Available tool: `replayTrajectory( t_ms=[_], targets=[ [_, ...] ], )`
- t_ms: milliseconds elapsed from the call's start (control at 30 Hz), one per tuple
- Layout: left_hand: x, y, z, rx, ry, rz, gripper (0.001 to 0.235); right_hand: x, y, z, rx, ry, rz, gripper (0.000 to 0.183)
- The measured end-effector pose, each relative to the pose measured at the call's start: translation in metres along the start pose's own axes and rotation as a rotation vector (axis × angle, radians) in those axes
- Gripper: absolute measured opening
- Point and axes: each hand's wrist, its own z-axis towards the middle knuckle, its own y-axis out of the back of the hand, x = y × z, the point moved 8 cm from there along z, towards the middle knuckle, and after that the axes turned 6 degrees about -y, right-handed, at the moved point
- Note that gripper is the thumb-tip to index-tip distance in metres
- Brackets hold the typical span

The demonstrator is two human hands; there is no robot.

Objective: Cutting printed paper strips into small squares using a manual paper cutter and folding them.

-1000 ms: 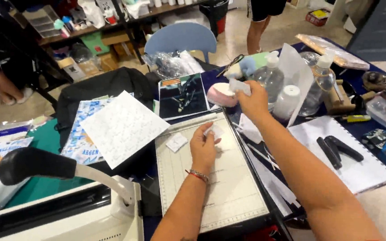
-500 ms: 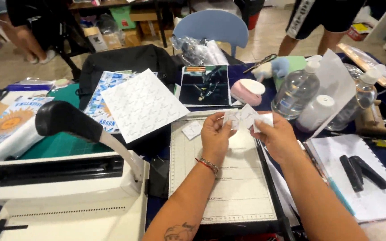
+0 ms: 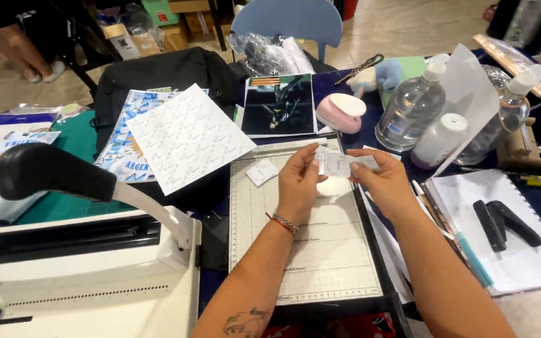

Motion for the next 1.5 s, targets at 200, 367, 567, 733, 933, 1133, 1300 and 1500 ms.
replayTrajectory(
  t_ms=[200, 367, 567, 733, 933, 1133, 1300, 1500],
  targets=[
    [0.007, -0.014, -0.005, 0.138, -0.033, 0.074, 0.027, 0.012, 0.009, -0.004, -0.037, 0.089, -0.289, 0.036],
    [0.015, -0.013, -0.006, 0.131, -0.020, 0.104, 0.030, 0.016, 0.012, -0.006, -0.058, 0.132, -0.148, 0.048],
    [0.017, -0.016, -0.009, 0.169, 0.038, 0.054, 0.043, 0.003, 0.018, 0.007, -0.025, 0.118, -0.002, 0.048],
    [0.016, -0.017, -0.011, 0.177, 0.049, 0.053, 0.047, 0.014, 0.018, 0.001, -0.016, 0.071, 0.062, 0.040],
    [0.012, -0.016, -0.011, 0.150, 0.064, 0.047, 0.049, 0.005, 0.017, 0.005, 0.036, 0.059, 0.057, 0.046],
    [0.019, -0.018, -0.012, 0.206, 0.062, 0.048, 0.053, 0.016, 0.017, 0.000, 0.009, 0.138, -0.064, 0.047],
    [0.021, -0.022, -0.014, 0.217, 0.088, 0.035, 0.041, 0.015, 0.011, -0.004, 0.023, 0.172, -0.177, 0.042],
    [0.034, -0.009, -0.007, 0.178, 0.089, 0.003, 0.044, 0.013, 0.034, 0.010, -0.108, 0.241, -0.090, 0.014]
  ],
)
